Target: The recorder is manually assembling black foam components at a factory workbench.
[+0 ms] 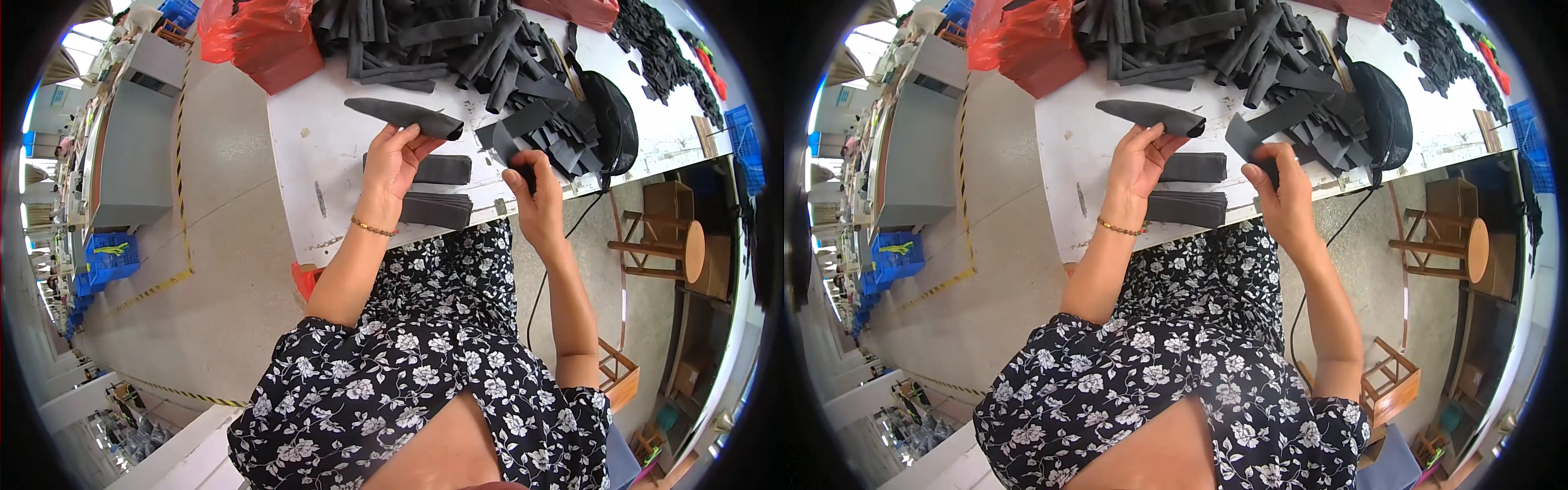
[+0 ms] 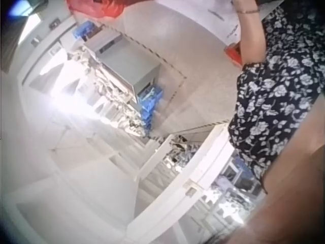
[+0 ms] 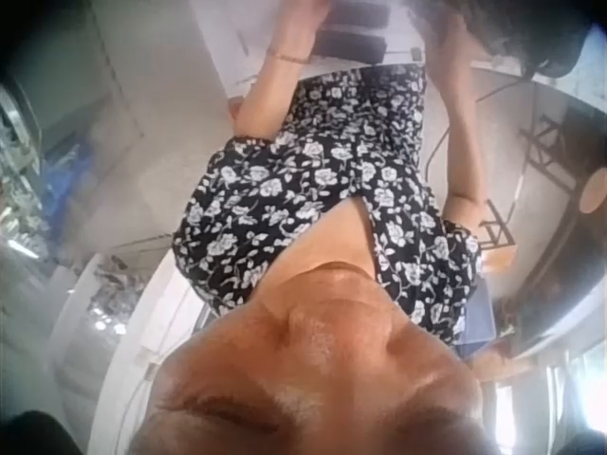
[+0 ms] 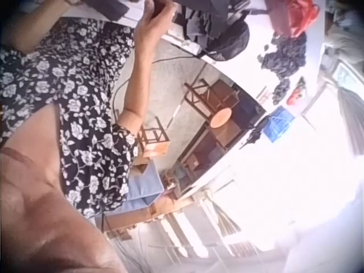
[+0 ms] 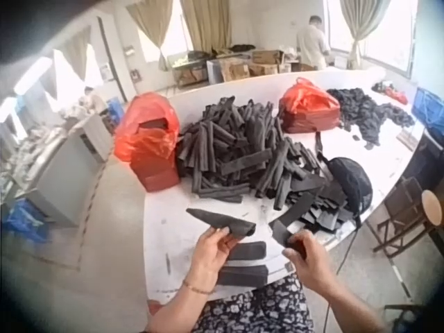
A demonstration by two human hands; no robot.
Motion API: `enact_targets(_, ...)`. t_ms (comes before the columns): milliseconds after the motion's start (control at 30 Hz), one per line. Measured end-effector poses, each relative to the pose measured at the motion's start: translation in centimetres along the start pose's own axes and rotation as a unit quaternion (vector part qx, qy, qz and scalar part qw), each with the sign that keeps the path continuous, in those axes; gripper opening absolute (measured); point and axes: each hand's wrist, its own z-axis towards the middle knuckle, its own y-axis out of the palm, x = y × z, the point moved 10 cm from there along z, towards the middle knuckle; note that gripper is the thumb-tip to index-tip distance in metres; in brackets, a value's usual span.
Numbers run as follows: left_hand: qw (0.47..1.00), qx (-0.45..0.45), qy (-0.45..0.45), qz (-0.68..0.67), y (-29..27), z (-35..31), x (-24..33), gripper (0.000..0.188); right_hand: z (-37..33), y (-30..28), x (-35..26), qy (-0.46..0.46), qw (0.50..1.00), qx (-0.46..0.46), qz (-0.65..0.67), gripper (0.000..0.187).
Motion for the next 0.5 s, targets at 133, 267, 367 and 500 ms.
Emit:
enact_targets(133, 0.997, -0.060, -0.026, -0.048, 1.4, -1.4, -0.7, 0.037, 0.4, 2.8, -1.9, 0.072, 0.987, -0.040, 0.138, 0.044)
enact_targets(267, 0.990, -0.026, -0.093, -0.103, 2.6, -2.6, -1.9, 0.039, 0.9, 4.4, -5.0, -0.094, 0.993, -0.059, -0.043, 0.047)
enact_targets(367, 0.999, 0.011, -0.043, 0.020, 0.4, -2.1, -0.6, 0.041, 0.5, 4.0, -6.3, -0.127, 0.987, -0.065, -0.069, 0.047)
enact_targets(500, 0.999, 0.015, -0.041, -0.032, -1.1, -1.5, -0.3, 0.028, 0.6, 0.8, -4.8, -0.077, 0.995, -0.015, -0.063, 0.040)
